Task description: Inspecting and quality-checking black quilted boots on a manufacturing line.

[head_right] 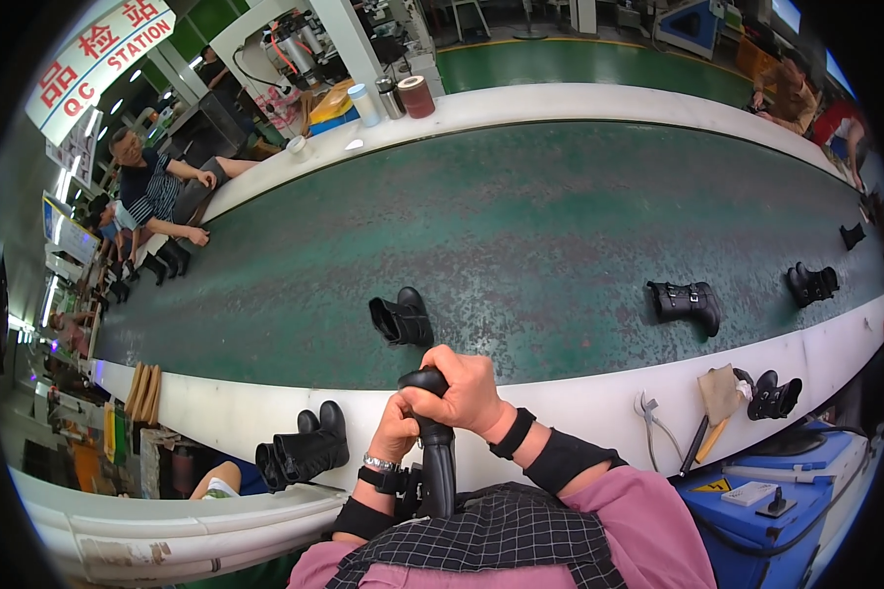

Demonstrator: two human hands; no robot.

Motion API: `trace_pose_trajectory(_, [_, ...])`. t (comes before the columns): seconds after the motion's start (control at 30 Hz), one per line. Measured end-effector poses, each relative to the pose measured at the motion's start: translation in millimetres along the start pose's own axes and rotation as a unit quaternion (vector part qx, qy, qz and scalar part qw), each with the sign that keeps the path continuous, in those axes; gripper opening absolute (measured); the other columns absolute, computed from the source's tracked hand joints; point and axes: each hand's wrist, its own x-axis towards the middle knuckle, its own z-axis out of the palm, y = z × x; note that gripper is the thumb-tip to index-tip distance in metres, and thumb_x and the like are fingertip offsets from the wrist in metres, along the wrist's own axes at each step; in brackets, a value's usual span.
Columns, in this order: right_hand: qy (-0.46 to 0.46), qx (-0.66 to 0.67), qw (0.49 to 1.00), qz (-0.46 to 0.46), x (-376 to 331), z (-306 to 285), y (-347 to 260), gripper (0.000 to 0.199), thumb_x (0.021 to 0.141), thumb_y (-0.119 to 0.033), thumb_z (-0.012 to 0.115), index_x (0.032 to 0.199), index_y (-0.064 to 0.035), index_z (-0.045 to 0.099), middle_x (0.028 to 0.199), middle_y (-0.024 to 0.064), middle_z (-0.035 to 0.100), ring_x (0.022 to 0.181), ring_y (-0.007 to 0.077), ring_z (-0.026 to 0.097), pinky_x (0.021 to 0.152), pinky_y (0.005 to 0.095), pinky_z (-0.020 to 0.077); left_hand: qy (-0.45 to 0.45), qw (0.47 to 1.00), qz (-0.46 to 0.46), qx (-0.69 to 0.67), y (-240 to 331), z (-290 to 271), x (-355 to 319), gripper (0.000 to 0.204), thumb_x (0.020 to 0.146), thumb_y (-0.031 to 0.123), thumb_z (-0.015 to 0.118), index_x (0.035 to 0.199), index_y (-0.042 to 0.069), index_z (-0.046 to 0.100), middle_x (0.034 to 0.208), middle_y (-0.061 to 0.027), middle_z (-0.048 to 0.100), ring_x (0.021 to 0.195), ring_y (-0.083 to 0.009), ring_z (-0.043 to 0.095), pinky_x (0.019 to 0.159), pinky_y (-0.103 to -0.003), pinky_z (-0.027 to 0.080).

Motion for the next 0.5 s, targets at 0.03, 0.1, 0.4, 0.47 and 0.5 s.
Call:
trace_pose_trajectory(0.03, [-0.01,-0.007,1.0,0.002,1,-1,-3,0.04,0.066,-0.034,0.078,0.077,-0.0049,0.054,0.058,0.0064,0.056,0.046,0.0179,0.059,0.044,0.0283,0.0464,-0.005,1.0,0.016,0.006,3,2,-1,0.072,0.06,0.031,0.085,0.118,0.002,0.055,0.106,-0.003,0.063,0.095,-0.0129,0.06,0.085,-0.028,0.048])
trace_pose_trajectory(0.1, [-0.048,-0.002,0.998,-0.026,1,-4,-12,0.046,0.061,-0.035,0.084,0.08,-0.0043,0.055,0.065,0.0052,0.061,0.052,0.0159,0.061,0.048,0.0259,0.0488,-0.009,0.999,0.033,0.011,8,7,-2,0.074,0.059,0.032,0.087,0.119,0.001,0.055,0.107,-0.004,0.063,0.097,-0.0137,0.061,0.087,-0.028,0.048])
trace_pose_trajectory(0.4, [-0.033,-0.044,0.998,-0.029,-4,-2,-28,0.045,0.062,-0.028,0.083,0.086,-0.0041,0.054,0.071,0.005,0.063,0.055,0.0161,0.063,0.049,0.0261,0.05,0.008,0.999,0.024,0.021,18,15,-7,0.08,0.047,0.019,0.085,0.119,0.002,0.055,0.108,-0.0049,0.062,0.099,-0.0158,0.06,0.091,-0.03,0.046])
trace_pose_trajectory(0.47, [-0.027,-0.036,0.998,-0.046,-4,-5,-28,0.043,0.063,-0.027,0.082,0.087,-0.004,0.054,0.072,0.0052,0.063,0.055,0.0165,0.063,0.049,0.0266,0.0502,-0.003,0.999,0.032,0.029,20,18,-6,0.08,0.047,0.02,0.085,0.119,0.002,0.055,0.108,-0.004,0.061,0.099,-0.0156,0.059,0.09,-0.029,0.045])
trace_pose_trajectory(0.5, [-0.027,-0.036,0.997,-0.067,-4,-7,-28,0.043,0.064,-0.027,0.082,0.087,-0.0039,0.055,0.072,0.0056,0.064,0.055,0.0165,0.063,0.049,0.0266,0.05,-0.013,0.998,0.042,0.037,21,20,-6,0.081,0.046,0.021,0.086,0.119,0.003,0.056,0.107,-0.0031,0.06,0.098,-0.0154,0.058,0.09,-0.029,0.044])
